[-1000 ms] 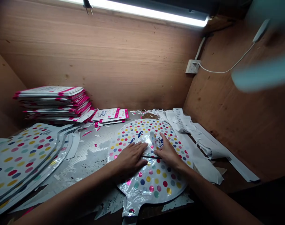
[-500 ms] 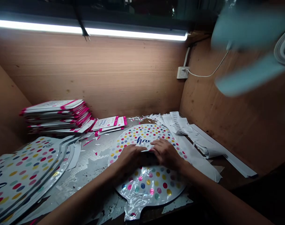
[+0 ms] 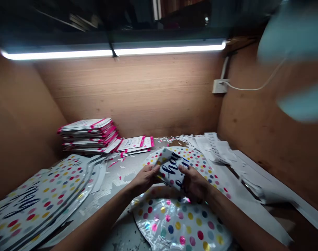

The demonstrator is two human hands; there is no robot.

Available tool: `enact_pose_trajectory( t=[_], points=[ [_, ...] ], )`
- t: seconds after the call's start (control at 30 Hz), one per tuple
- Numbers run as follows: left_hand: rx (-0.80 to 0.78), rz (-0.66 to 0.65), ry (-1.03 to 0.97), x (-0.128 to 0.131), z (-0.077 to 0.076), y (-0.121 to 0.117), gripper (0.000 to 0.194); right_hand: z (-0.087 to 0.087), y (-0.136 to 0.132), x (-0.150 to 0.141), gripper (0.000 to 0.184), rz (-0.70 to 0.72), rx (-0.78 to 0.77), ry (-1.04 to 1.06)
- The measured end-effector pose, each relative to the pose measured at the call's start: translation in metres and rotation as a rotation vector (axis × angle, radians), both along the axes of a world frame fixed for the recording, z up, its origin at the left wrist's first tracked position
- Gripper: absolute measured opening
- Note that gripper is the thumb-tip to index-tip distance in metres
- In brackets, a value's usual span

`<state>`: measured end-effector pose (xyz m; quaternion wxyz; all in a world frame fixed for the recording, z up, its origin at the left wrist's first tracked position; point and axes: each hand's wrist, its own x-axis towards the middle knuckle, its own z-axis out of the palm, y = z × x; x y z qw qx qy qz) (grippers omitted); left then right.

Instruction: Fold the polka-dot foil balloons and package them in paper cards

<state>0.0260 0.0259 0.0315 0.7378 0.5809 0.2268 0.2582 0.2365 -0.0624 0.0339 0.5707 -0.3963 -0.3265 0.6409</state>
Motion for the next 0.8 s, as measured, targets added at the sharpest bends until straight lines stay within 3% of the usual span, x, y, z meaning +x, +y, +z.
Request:
enact_pose_trajectory(
  t=[0.07,0.13,0.2,0.27,0.37,0.47,0.6,0.8],
  points=[
    [0.171,-0.006,0.076,-0.003,0.007,0.007,0.064,-0.003,-0.005,-0.008,0.035,-0.037,-0.076,-0.004],
    [0.538,0.056,0.237,-0.020,0.030,0.028,0.061,-0.006,-0.006,-0.007,0.034,-0.108,-0.114,-0.060],
    [1.063,0.267,0.535,-0.054,0.066,0.063,0.061,-0.008,-0.005,-0.001,0.032,-0.122,-0.137,-0.135],
    [1.428,0.566,1.063,-0.104,0.108,0.101,0.061,-0.008,-0.003,0.004,0.033,-0.137,-0.129,-0.156],
    [1.393,0.777,1.327,-0.183,0.162,0.151,0.067,-0.009,-0.004,0.007,0.038,-0.168,-0.100,-0.193],
    [1.352,0.765,1.520,-0.240,0.188,0.182,0.058,-0.011,-0.003,0.006,0.041,-0.160,-0.059,-0.312],
    [1.383,0.616,1.672,-0.274,0.191,0.204,0.036,-0.018,0.002,0.010,0.042,-0.094,-0.020,-0.468],
    [1.434,0.446,1.741,-0.274,0.193,0.234,0.036,-0.019,0.007,0.016,0.046,-0.074,-0.039,-0.618]
  ],
)
